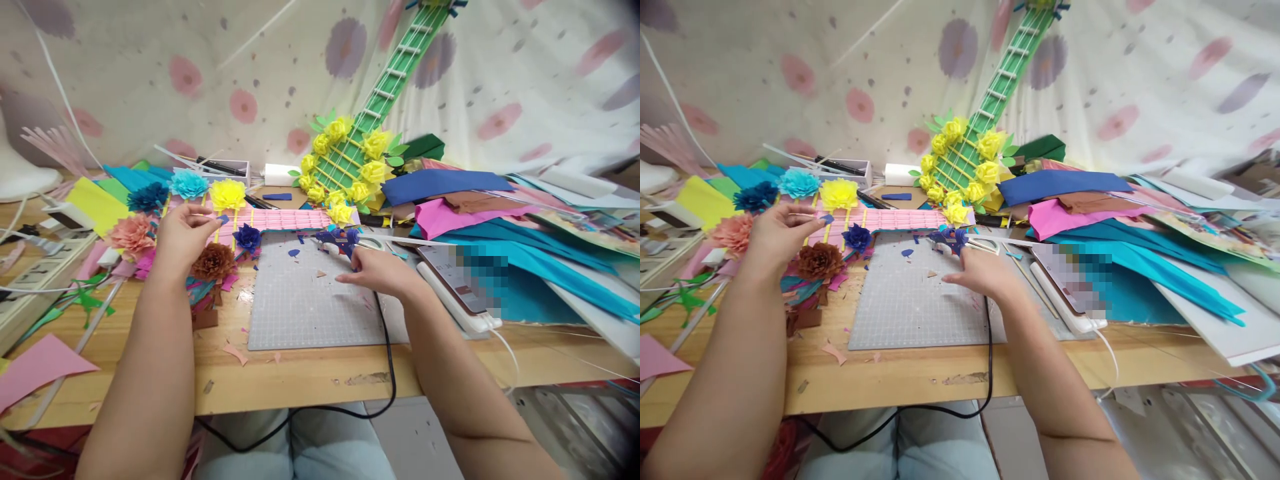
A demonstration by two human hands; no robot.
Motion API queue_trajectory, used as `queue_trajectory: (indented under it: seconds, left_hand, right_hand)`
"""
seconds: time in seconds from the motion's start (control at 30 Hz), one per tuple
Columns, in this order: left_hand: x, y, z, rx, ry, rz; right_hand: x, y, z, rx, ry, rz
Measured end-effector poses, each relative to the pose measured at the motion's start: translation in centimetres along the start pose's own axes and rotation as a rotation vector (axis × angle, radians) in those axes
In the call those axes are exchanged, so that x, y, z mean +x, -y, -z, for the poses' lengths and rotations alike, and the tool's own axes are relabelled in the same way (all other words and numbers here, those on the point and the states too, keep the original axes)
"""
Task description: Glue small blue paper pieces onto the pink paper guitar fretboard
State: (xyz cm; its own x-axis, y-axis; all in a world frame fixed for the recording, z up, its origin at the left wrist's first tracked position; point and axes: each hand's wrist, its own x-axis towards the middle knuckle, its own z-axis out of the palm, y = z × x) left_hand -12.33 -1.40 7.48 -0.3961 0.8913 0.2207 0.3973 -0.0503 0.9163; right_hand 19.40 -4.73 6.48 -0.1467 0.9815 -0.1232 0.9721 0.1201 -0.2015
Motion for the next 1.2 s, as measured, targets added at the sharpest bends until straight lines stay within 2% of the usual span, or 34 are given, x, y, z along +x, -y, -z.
queue_trajectory:
  seconds: [0.03, 0.1, 0.2, 0.3, 0.43, 0.53, 0.67, 0.87, 1.03, 1.2]
  left_hand:
    - [0.2, 0.4, 0.3, 0.032, 0.007, 0.016]
    - [0.6, 1.2, 0.7, 0.059, 0.027, -0.005]
    - [1.2, 2.4, 0.6, 0.039, 0.066, -0.083]
    - [1.4, 3.1, 0.3, 0.027, 0.075, -0.117]
    - [1.5, 3.3, 0.3, 0.061, 0.03, -0.11]
    - [1.7, 3.6, 0.4, 0.116, -0.036, -0.079]
    - [1.7, 3.7, 0.6, 0.187, -0.059, -0.025]
    - [1.4, 3.6, 0.8, 0.216, 0.115, 0.024]
    - [1.3, 4.0, 0.3, 0.189, 0.143, -0.011]
    - [1.0, 3.9, -0.5, 0.252, 0.214, -0.083]
  right_hand:
    - [0.0, 0.8, -0.1, 0.025, 0.014, 0.05]
    - [0.6, 2.8, -0.7, 0.129, -0.05, 0.171]
    - [2.5, 6.2, -2.4, 0.364, -0.253, 0.346]
    - [5.2, 9.6, -3.9, 0.519, -0.426, 0.457]
    - [8.5, 13.5, -5.4, 0.501, -0.505, 0.667]
    - [10.0, 15.3, -6.1, 0.456, -0.5, 0.738]
    - [10.6, 16.4, -6.9, 0.463, -0.485, 0.728]
    - [10.5, 16.9, -7.5, 0.509, -0.445, 0.677]
    - [10.5, 16.1, -7.4, 0.576, -0.453, 0.64]
    - [10.6, 15.2, -7.2, 0.638, -0.445, 0.611]
